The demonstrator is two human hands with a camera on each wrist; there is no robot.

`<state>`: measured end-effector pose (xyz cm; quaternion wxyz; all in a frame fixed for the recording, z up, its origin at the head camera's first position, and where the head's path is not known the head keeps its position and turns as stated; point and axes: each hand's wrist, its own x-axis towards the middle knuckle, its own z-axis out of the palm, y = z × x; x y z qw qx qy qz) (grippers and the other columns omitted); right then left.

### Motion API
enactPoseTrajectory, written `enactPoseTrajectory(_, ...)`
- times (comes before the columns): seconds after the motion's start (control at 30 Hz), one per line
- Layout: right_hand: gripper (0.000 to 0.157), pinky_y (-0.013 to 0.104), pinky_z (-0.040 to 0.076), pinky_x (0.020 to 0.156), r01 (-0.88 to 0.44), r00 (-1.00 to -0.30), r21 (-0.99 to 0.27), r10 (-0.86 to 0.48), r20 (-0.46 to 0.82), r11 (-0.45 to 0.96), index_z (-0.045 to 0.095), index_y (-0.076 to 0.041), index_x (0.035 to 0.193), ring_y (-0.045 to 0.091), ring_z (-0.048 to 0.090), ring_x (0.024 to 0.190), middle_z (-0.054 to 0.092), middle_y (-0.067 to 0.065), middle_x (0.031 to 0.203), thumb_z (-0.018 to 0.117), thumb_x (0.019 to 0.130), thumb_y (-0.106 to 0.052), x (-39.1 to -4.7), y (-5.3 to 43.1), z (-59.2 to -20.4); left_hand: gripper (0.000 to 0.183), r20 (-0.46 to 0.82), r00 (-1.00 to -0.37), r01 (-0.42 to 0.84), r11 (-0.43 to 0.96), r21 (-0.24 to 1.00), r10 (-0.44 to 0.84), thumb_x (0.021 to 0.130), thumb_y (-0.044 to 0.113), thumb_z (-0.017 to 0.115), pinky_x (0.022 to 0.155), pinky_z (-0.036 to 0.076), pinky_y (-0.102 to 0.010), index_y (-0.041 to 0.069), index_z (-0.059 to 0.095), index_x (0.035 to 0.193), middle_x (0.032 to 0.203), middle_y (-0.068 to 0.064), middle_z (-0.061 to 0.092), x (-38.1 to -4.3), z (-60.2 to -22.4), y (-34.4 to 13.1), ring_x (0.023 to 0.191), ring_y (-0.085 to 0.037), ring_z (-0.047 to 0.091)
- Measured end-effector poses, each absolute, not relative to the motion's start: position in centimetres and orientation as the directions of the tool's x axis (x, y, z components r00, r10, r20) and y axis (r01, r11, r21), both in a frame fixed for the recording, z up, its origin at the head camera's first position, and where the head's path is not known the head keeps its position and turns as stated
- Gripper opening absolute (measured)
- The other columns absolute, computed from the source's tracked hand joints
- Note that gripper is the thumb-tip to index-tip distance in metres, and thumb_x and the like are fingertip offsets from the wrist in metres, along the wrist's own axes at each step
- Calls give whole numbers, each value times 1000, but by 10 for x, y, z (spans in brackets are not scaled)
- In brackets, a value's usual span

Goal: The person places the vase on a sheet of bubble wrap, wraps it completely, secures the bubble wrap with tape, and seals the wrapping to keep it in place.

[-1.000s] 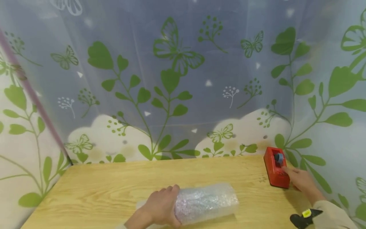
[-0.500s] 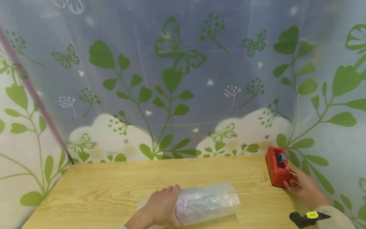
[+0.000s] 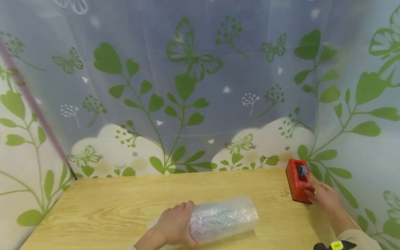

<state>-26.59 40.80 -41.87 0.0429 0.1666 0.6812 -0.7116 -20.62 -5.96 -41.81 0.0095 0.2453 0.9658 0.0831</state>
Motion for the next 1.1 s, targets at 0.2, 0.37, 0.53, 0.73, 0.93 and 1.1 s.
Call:
enactPoseTrajectory(0.2,33,26,54,72,178,-955,-967,205,-214,-180,64,-3,108,4,64,76,63,-9,80,58,94,-32,-271,422,-458,81,21,-881,469,866,174,473,50,59,84,53,41,-29,11,45,103,79,2,45,-206,-421,-59,67,-13,49)
enactPoseTrajectory(0.37,22,26,54,74,145,-946,-943,238,-221,-300,67,-20,77,5,63,77,63,-6,79,57,96,-25,-265,412,-463,80,25,-882,468,867,171,471,50,58,84,51,40,-29,11,45,102,78,2,44,-206,-420,-61,65,-13,49)
enactPoseTrajectory(0.53,29,28,53,78,199,-935,-887,190,-299,-417,62,-16,81,7,66,79,63,-2,81,40,100,-18,-251,396,-458,79,19,-885,462,870,174,466,51,57,84,52,40,-30,11,46,102,78,2,45,-207,-419,-61,65,-13,49)
enactPoseTrajectory(0.73,22,30,54,78,222,-909,-868,228,-349,-444,55,-14,90,7,66,78,62,-6,80,43,100,-29,-249,389,-462,80,4,-882,464,866,188,472,51,58,84,52,40,-29,11,46,104,79,2,45,-207,-418,-61,66,-13,49)
enactPoseTrajectory(0.93,36,27,54,75,208,-911,-914,272,-311,-349,54,-8,79,4,65,76,62,-10,77,51,95,-40,-252,386,-469,80,-11,-885,454,868,199,466,52,58,84,51,39,-29,11,45,104,78,2,44,-207,-418,-62,64,-12,47)
enactPoseTrajectory(1.1,34,24,54,74,172,-917,-934,295,-268,-313,54,-7,84,3,65,74,65,-4,76,50,96,-38,-250,385,-474,80,2,-884,458,867,196,467,52,59,84,51,40,-29,11,45,103,77,2,44,-206,-419,-62,64,-12,48)
